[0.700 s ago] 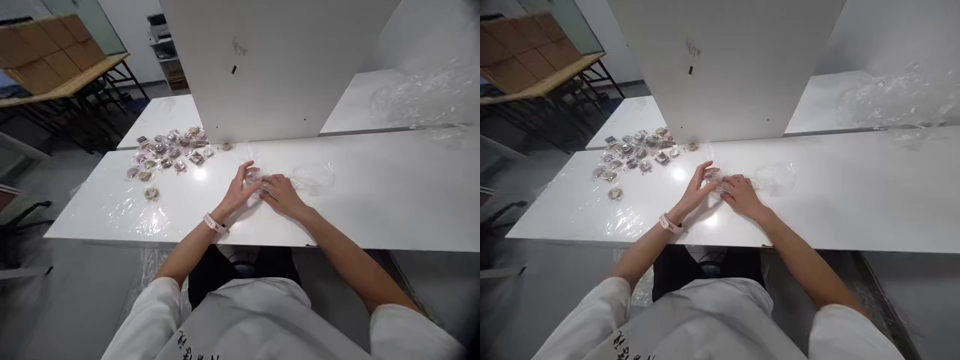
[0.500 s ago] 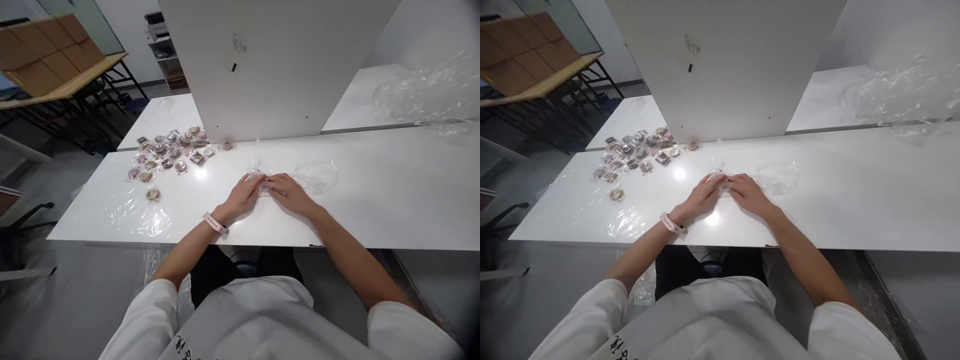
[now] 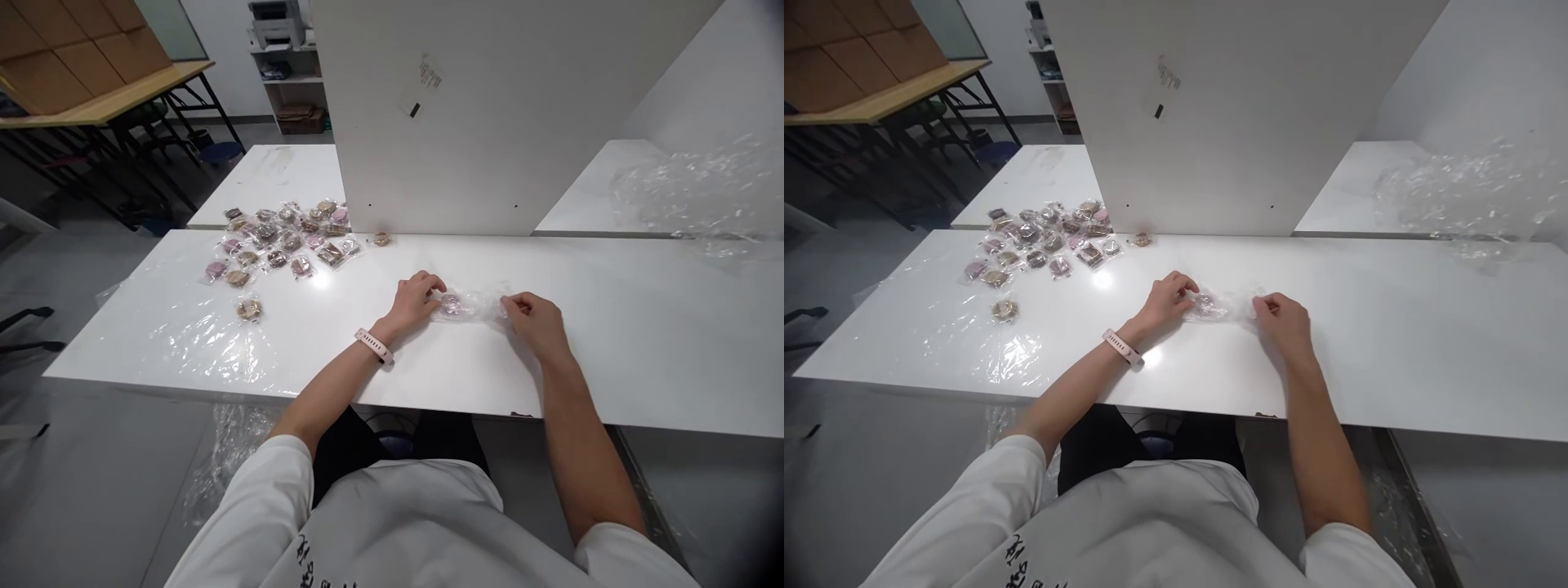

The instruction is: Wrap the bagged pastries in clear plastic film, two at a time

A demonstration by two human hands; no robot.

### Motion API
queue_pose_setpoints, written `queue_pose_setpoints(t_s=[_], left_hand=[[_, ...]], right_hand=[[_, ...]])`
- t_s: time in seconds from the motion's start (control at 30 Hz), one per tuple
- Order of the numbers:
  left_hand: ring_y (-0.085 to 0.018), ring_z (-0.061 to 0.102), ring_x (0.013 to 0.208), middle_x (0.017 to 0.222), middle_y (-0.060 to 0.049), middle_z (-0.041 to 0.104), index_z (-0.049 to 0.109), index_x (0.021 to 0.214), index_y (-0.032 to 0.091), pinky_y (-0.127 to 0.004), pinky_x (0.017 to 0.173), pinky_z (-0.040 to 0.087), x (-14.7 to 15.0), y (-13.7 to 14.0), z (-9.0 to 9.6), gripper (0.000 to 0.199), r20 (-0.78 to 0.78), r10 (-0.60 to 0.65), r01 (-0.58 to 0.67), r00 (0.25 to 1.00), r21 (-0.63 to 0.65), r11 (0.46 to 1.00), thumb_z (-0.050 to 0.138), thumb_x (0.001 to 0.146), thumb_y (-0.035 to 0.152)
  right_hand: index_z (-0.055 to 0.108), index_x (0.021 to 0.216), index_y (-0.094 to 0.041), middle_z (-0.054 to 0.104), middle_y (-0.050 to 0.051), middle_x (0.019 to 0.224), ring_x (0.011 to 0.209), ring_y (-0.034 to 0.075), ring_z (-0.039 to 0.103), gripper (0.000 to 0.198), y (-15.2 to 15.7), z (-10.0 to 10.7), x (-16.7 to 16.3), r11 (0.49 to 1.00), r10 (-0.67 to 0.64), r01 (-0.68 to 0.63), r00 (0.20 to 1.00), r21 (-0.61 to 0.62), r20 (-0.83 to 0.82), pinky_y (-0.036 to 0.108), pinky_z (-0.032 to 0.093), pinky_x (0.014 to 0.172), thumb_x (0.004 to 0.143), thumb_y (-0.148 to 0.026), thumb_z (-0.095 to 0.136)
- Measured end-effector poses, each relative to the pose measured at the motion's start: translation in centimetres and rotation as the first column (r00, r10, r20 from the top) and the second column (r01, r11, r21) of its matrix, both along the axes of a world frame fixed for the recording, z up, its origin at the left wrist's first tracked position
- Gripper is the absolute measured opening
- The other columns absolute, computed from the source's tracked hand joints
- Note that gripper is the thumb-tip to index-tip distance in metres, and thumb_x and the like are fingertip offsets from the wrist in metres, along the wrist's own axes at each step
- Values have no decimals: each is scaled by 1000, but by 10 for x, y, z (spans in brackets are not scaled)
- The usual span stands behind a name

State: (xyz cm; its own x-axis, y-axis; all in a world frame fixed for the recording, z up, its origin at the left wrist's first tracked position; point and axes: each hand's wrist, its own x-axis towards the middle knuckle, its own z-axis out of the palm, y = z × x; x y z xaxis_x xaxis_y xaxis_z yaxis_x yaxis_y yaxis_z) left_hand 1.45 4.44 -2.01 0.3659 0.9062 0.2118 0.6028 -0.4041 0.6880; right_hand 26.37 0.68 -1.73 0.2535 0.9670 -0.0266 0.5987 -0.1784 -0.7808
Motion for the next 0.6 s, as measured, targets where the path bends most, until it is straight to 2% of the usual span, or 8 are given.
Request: queue_pose_setpoints(t_s=[0.1, 0.17, 0.2, 0.27, 0.37, 0.43, 0.5, 0.6], left_hand=[[-22, 53, 101, 102, -4, 59, 61, 95, 21, -37, 89, 42, -3, 1, -2, 19, 22, 32, -33, 999, 9, 999, 65, 79, 13], [-24, 52, 101, 99, -5, 58, 59, 90, 21, -37, 88, 42, -4, 1, -3, 15, -1, 31, -31, 1000, 17, 999, 64, 79, 12], [-24, 51, 100, 98, -6, 58, 57, 88, 20, -38, 87, 42, -4, 1, -4, 13, -9, 33, -32, 999, 21, 999, 64, 79, 13], [-24, 52, 97, 97, -7, 59, 55, 89, 20, -38, 85, 43, -7, 1, -4, 14, 7, 50, -50, 999, 8, 999, 66, 80, 17], [-22, 55, 93, 104, -8, 61, 52, 105, 19, -36, 81, 45, -16, -1, -1, 31, 149, 77, -65, 986, -83, 994, 68, 79, 23], [-20, 57, 96, 117, -10, 59, 47, 119, 19, -34, 82, 46, -24, -3, 2, 45, 260, 24, 8, 965, -122, 993, 66, 79, 21], [-21, 58, 102, 128, -12, 56, 46, 126, 20, -34, 84, 47, -31, -6, 5, 52, 297, -93, 131, 950, -111, 985, 64, 77, 17], [-24, 57, 108, 127, -12, 58, 50, 125, 21, -36, 88, 47, -36, -8, 8, 53, 218, -203, 228, 955, -97, 969, 67, 75, 17]], right_hand=[[61, 74, -22, 59, 0, 68, 65, 15, 53, 36, 6, 10, -38, 980, 175, -130, 920, 148, -351, 31, 47, 66, 81, -57, 64], [64, 82, -22, 66, 2, 80, 76, 17, 60, 35, 11, 16, -61, 933, 341, -256, 855, 254, -392, 32, 50, 74, 85, -57, 62], [67, 89, -23, 69, 4, 89, 84, 19, 62, 35, 13, 17, -69, 898, 425, -343, 835, 275, -348, 35, 51, 79, 87, -57, 59], [69, 106, -25, 71, 6, 107, 101, 24, 63, 36, 16, 15, -80, 807, 577, -531, 801, 259, -157, 43, 48, 94, 92, -55, 54], [61, 130, -29, 63, 7, 133, 126, 30, 53, 44, 21, 3, -77, 650, 716, -739, 674, 179, 184, 57, 26, 115, 93, -51, 54], [52, 141, -30, 55, 7, 144, 136, 31, 45, 53, 25, -7, -70, 568, 759, -814, 576, 123, 305, 59, 18, 119, 92, -50, 56], [49, 144, -30, 55, 8, 144, 136, 31, 45, 52, 27, -15, -65, 540, 763, -836, 535, 99, 363, 57, 26, 115, 95, -47, 52], [59, 132, -28, 67, 10, 125, 121, 31, 55, 40, 29, -19, -66, 609, 671, -771, 626, 187, 397, 53, 40, 101, 99, -39, 41]])
